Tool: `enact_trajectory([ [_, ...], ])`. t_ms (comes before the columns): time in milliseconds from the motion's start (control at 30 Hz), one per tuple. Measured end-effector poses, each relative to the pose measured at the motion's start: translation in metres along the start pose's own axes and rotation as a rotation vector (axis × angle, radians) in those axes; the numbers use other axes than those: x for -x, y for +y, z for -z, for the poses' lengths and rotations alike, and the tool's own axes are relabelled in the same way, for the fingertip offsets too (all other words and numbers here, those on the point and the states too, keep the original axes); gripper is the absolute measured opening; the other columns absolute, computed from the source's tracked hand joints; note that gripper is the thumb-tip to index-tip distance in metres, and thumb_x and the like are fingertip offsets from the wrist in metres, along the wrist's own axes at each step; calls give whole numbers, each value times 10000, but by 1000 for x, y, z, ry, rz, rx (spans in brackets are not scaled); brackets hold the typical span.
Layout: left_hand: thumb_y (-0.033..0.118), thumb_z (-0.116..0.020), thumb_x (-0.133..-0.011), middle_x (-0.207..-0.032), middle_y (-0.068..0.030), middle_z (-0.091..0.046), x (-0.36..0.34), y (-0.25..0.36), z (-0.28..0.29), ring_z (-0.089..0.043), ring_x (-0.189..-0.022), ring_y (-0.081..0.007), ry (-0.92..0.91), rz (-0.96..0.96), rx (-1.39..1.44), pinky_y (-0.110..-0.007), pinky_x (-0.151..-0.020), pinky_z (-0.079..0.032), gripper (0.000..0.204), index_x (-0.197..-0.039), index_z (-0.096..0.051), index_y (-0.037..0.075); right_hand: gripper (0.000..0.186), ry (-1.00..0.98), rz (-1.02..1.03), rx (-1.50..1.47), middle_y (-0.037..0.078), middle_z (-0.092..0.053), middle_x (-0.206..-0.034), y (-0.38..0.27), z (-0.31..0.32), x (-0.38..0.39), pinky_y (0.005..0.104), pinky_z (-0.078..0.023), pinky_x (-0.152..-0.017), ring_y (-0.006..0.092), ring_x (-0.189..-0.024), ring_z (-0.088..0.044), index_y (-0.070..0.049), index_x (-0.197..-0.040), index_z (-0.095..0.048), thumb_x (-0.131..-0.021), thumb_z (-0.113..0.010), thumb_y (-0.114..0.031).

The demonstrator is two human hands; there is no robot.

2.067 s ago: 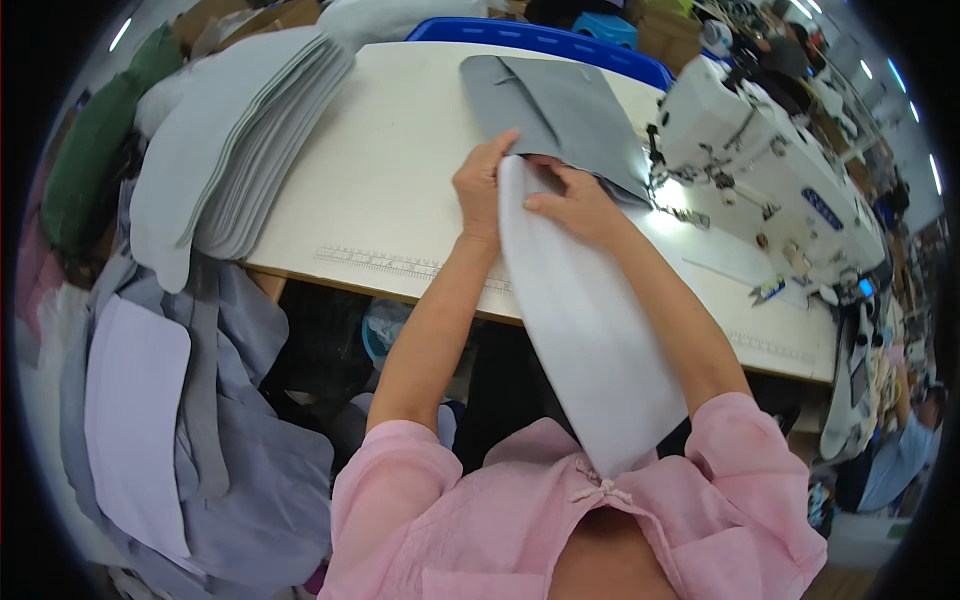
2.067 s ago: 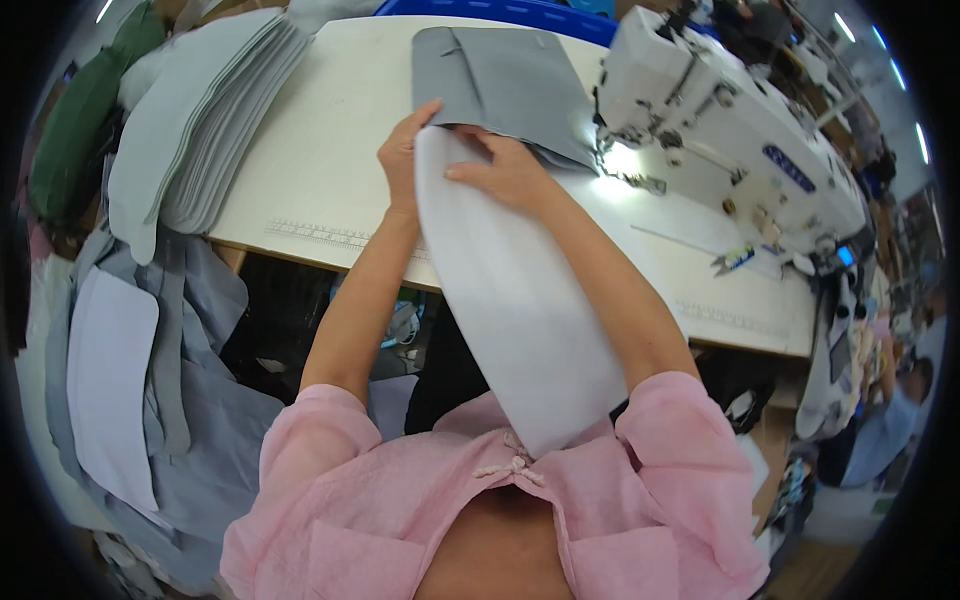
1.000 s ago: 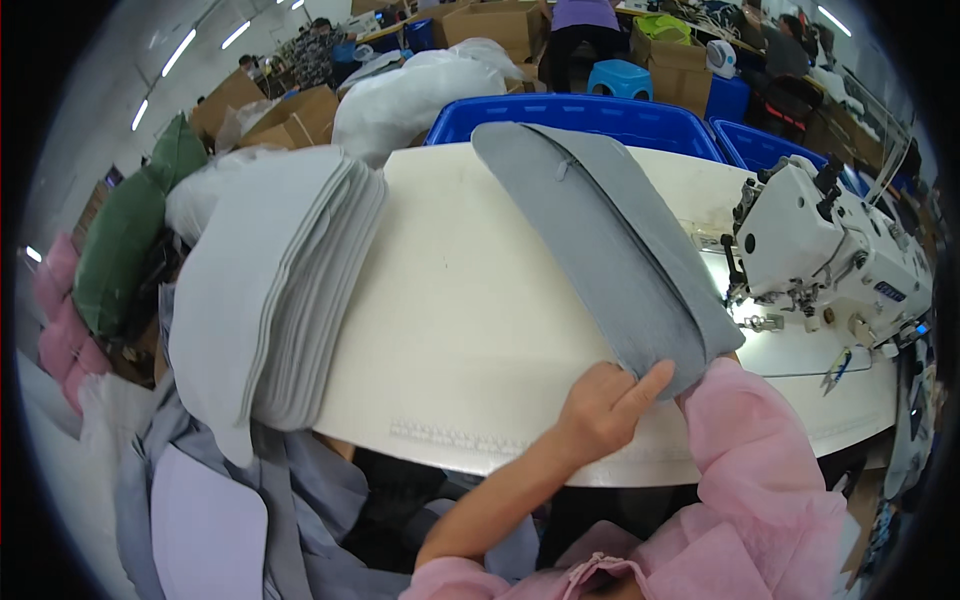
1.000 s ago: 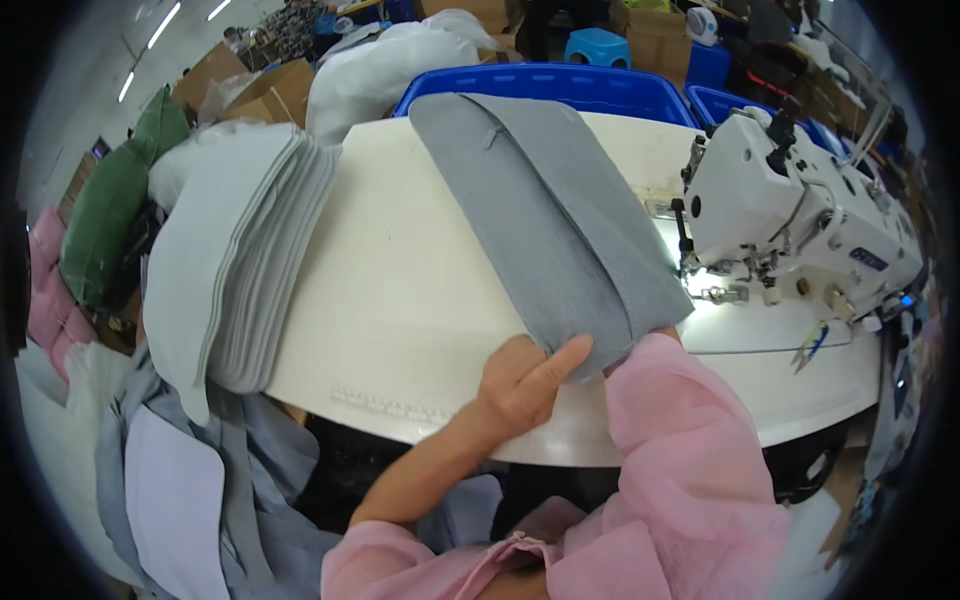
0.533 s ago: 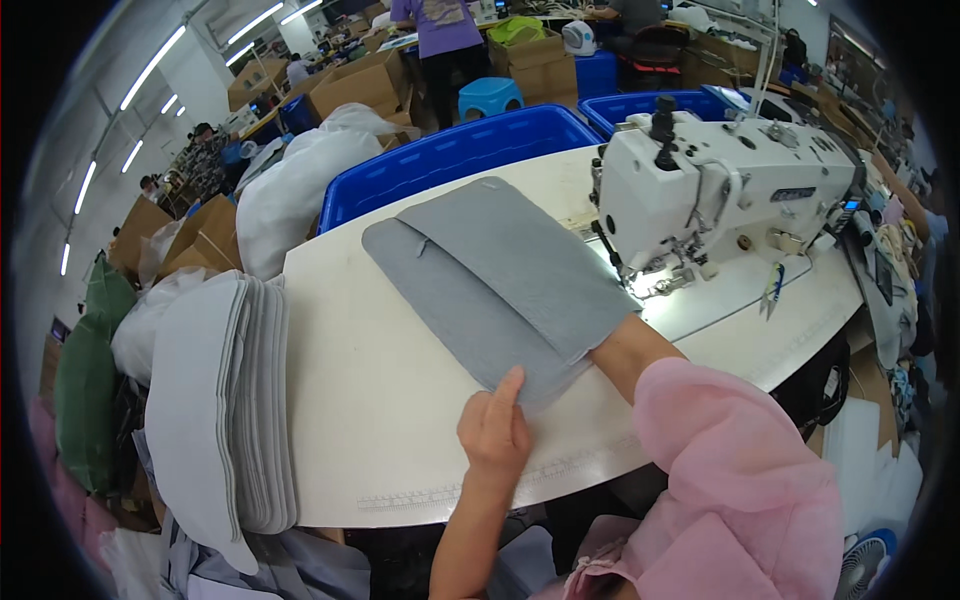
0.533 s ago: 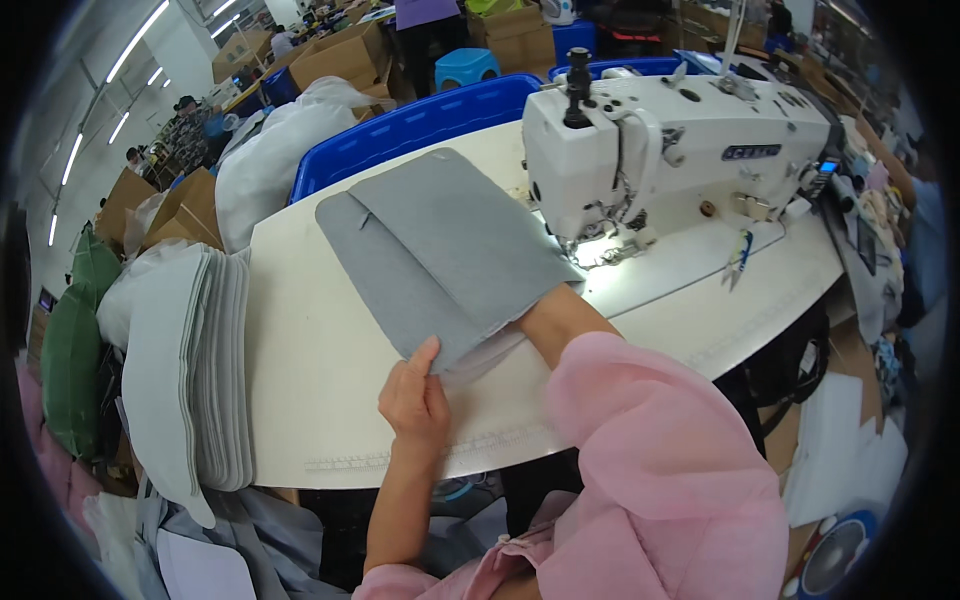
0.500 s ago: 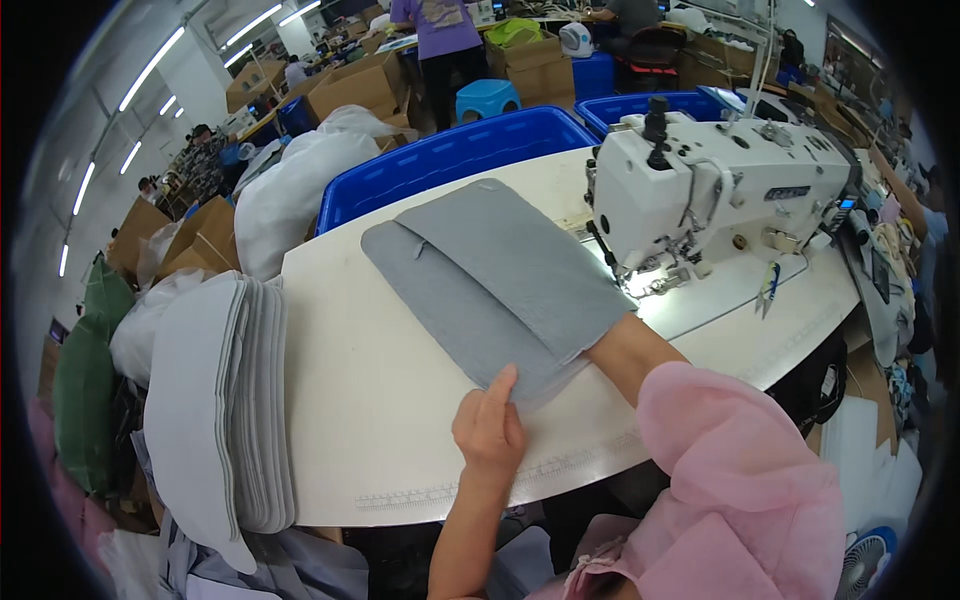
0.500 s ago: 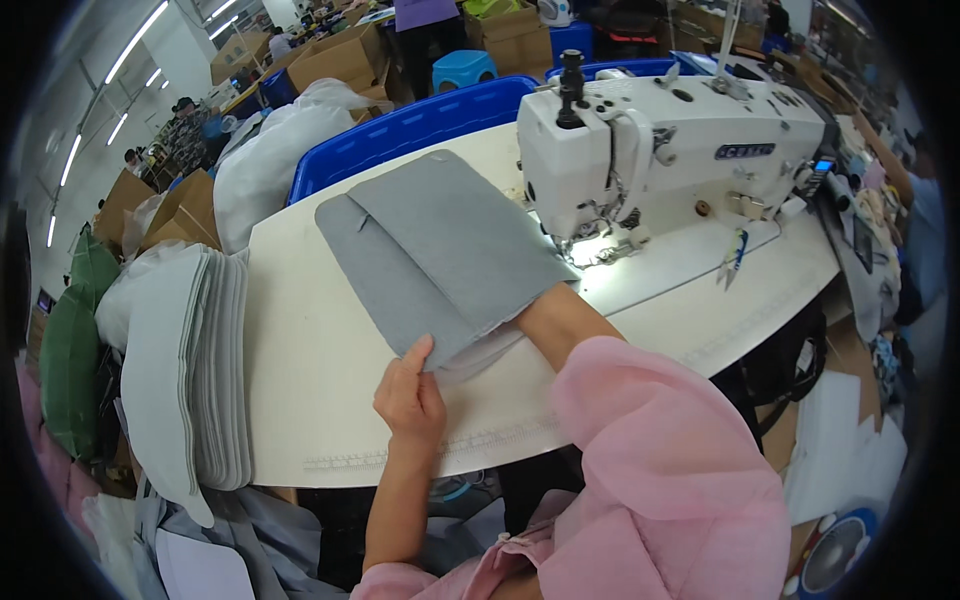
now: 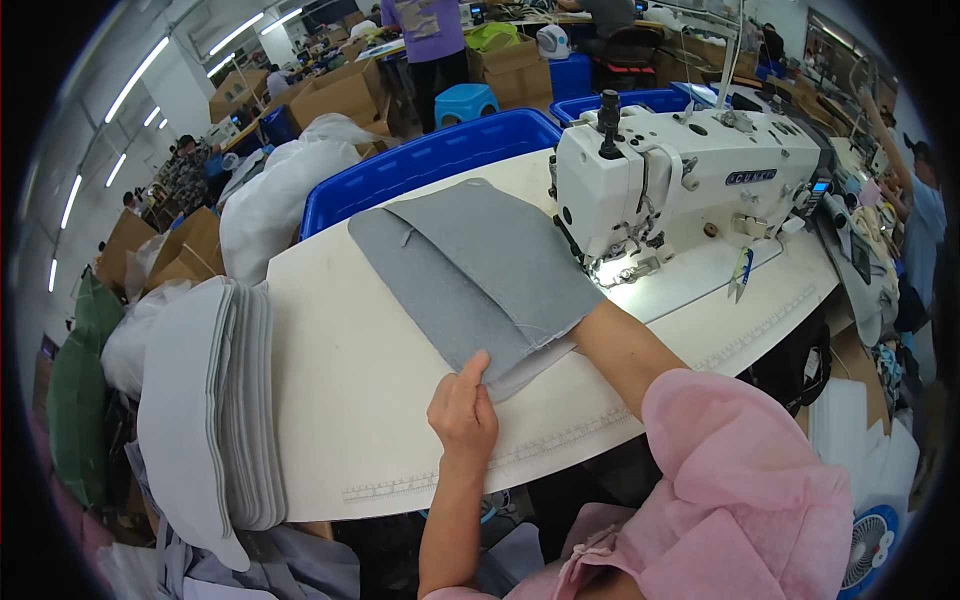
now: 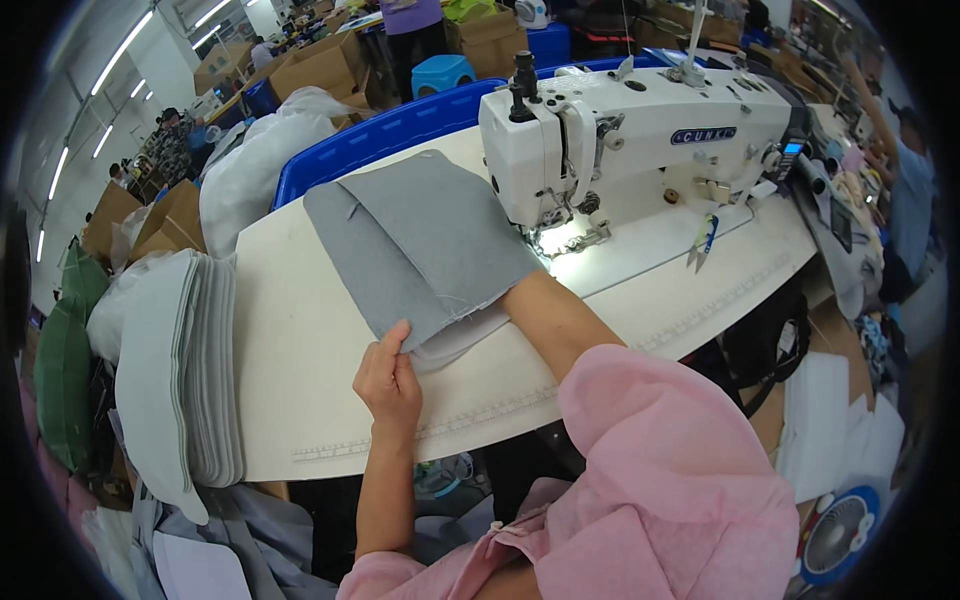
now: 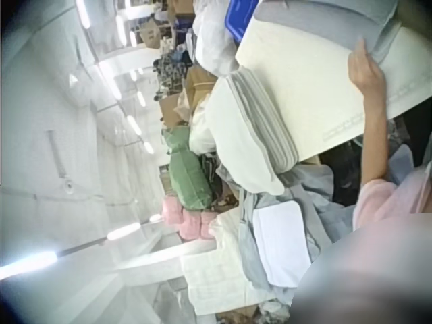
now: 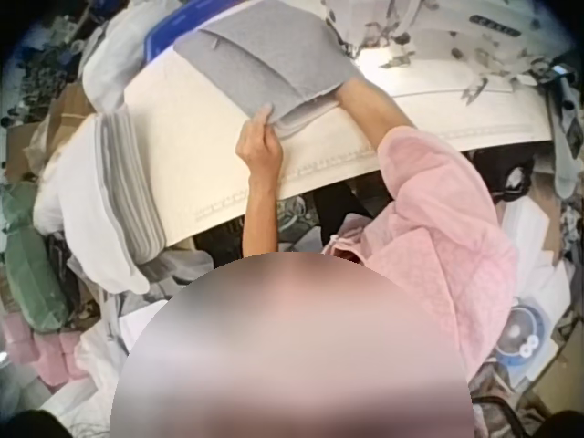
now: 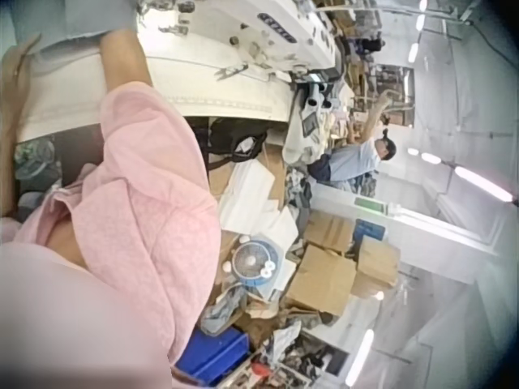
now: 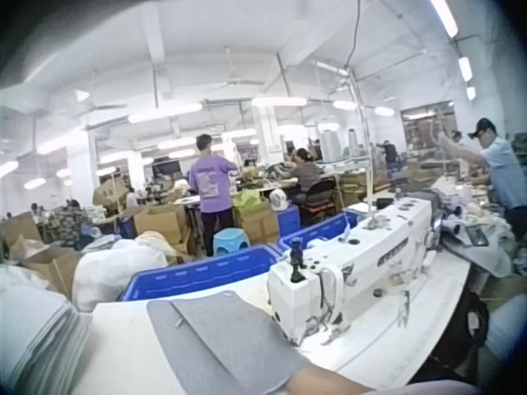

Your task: Sewing together fabric panels and padding to assemble protective laptop sleeves.

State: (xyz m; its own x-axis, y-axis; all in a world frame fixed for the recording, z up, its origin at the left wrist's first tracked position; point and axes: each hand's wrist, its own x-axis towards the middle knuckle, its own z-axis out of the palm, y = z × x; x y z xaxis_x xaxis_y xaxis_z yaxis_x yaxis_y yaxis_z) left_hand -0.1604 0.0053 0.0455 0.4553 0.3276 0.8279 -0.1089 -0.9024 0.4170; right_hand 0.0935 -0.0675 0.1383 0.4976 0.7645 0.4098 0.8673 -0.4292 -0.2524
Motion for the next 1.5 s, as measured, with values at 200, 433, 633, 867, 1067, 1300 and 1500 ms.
enact_trajectory([
  [200,-119,-520,-630,-537,-90,-439,-9,-9,-11,-420,-463,-214,32,-106,39,-292,-424,-344,302,-891,-608,6,509,-297,41,-92,137,-412,-1238,-25,-56,25,340,-317,-943,275,-1118,-400,-84,-1215,-410,-809,-446,-387],
  [433,-132,-506,-590,-575,-88,-490,-9,-5,-3,-408,-440,-187,17,-47,134,-276,-400,-329,333,-883,-603,-8,501,-592,65,-204,138,-418,-1233,-44,-108,58,343,-320,-941,278,-1113,-405,-85,-1213,-413,-813,-440,-386],
  [633,-123,-504,-605,-658,-70,-565,-6,-1,0,-421,-446,-151,63,22,135,-238,-408,-348,307,-876,-601,-17,495,-651,47,-254,139,-423,-1229,-43,-105,68,345,-322,-938,280,-1108,-410,-86,-1212,-416,-817,-434,-384],
  [867,-29,-542,-694,-782,-87,-587,-1,-8,-6,-513,-596,-145,-44,103,2,-227,-527,-406,219,-908,-575,1,488,-650,57,-252,140,-429,-1224,-44,-80,67,348,-325,-935,282,-1103,-415,-87,-1210,-419,-822,-428,-383],
  [1067,-46,-541,-733,-798,-22,-568,4,-22,9,-482,-655,-70,82,316,23,-191,-601,-411,191,-911,-592,1,447,-599,239,-195,147,-529,-1087,-64,-75,95,389,-388,-841,318,-990,-493,-88,-1132,-491,-865,-338,-412],
  [1300,-31,-561,-630,-954,-87,-545,-4,-26,12,-477,-904,-228,-52,229,-387,-322,-725,-392,257,-866,-609,60,478,-365,360,-245,158,-543,-1014,-48,-77,117,390,-386,-822,324,-974,-486,-46,-1071,-513,-853,-356,-441],
  [1500,125,-644,-588,-1200,-74,-400,-33,14,-32,-315,-1136,-288,-443,-163,-815,-482,-866,-255,480,-1051,-524,170,226,-63,522,-339,117,-571,-887,-1,-48,163,352,-420,-744,284,-842,-513,-12,-918,-569,-746,-581,-159],
])
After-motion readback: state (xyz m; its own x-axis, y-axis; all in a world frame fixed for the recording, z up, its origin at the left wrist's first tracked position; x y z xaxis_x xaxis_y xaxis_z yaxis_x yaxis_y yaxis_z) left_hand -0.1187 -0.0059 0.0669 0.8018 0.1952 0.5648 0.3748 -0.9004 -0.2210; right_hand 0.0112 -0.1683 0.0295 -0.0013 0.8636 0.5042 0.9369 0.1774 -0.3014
